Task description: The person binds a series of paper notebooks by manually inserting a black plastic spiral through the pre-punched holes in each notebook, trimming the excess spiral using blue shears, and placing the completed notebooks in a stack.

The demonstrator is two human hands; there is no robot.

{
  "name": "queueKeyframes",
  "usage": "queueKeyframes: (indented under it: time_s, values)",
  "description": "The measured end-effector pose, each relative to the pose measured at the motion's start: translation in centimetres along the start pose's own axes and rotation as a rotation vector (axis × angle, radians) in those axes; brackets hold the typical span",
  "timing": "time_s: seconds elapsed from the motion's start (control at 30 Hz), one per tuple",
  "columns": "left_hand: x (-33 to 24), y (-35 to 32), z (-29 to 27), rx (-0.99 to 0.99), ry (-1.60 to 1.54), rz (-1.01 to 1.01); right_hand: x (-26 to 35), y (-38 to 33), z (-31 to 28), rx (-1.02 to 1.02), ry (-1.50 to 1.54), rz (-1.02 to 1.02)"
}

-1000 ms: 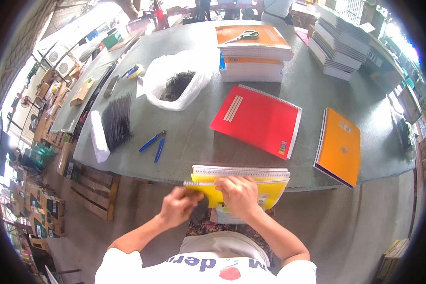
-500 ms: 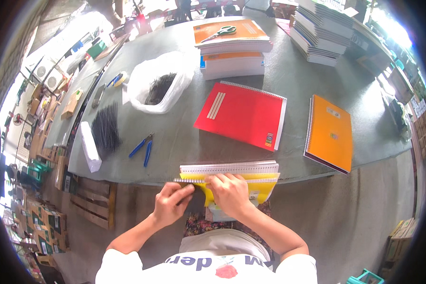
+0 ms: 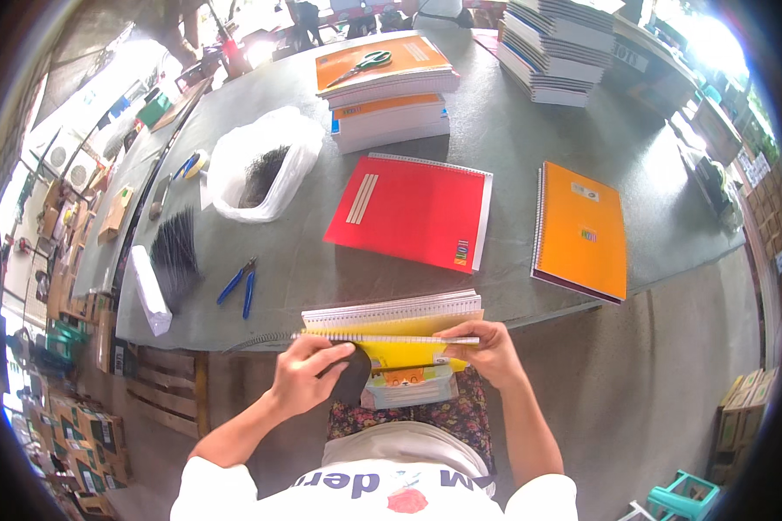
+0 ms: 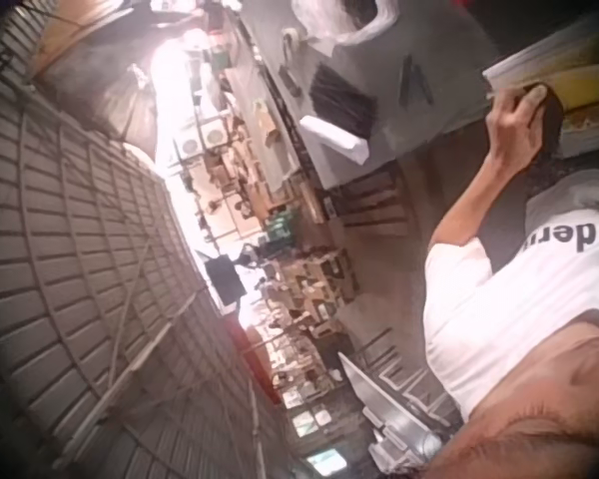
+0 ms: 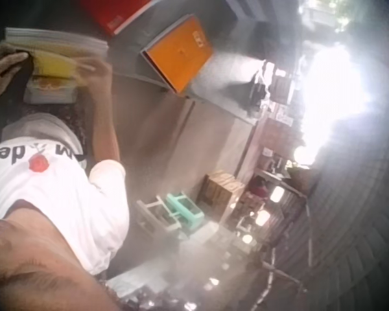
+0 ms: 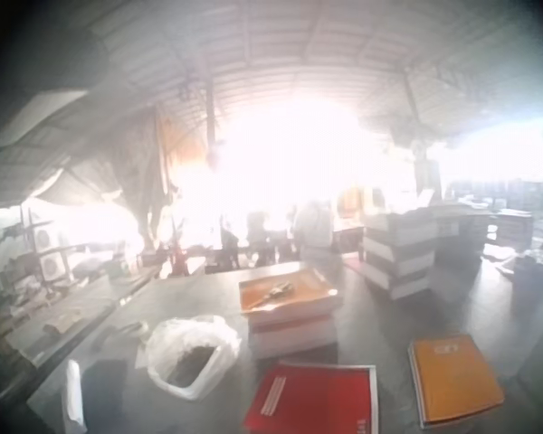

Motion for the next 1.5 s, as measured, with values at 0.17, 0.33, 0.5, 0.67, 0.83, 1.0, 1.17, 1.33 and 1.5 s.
queueKeyframes:
  time_s: [0.17,0.33,0.5,0.67,0.83,1.0,1.17,1.33,1.5]
  values:
    - [-0.4,0.8,-0.4,-0.253,0.191,0.013,-3.4,-0.2,0.4,-0.154,0.110,-0.015]
    - [-0.5,0.8,-1.0,-0.652,0.092,-0.112,-3.2,0.3,1.4,-0.074,0.120,0.003]
    - [-1.1,1.4,1.1,-0.042,0.012,0.049,-3.2,0.3,1.6,-0.068,0.099,-0.011]
    - [-1.1,2.0,1.8,0.028,0.103,-0.013,-3.3,0.1,1.5,-0.077,0.098,0.017]
    - [-1.6,2.4,0.6,-0.472,0.173,-0.131,-3.1,-0.1,1.6,-0.095,0.102,0.012]
    - [-2.7,3.6,1.9,-0.223,0.050,0.030,-2.9,-0.2,1.4,-0.190,0.051,0.046]
    - [-3.1,4.6,3.7,0.040,0.006,0.105,-2.5,-0.1,1.1,-0.166,0.151,0.033]
    - [-3.3,5.7,3.4,-0.131,0.129,0.013,-2.6,-0.2,0.7,-0.118,0.220,0.146]
    - [-4.6,6.5,3.9,-0.275,0.064,0.071,-2.7,-0.3,0.7,-0.130,0.165,0.170]
Point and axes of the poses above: each hand's wrist, its own y-axis towards the middle knuckle, its own z-axis out of the palm, x = y × z, the point moved 3 cm from there along y, towards the middle knuckle, and after that the axes turned 2 degrees about -x, right-handed, at the moved point
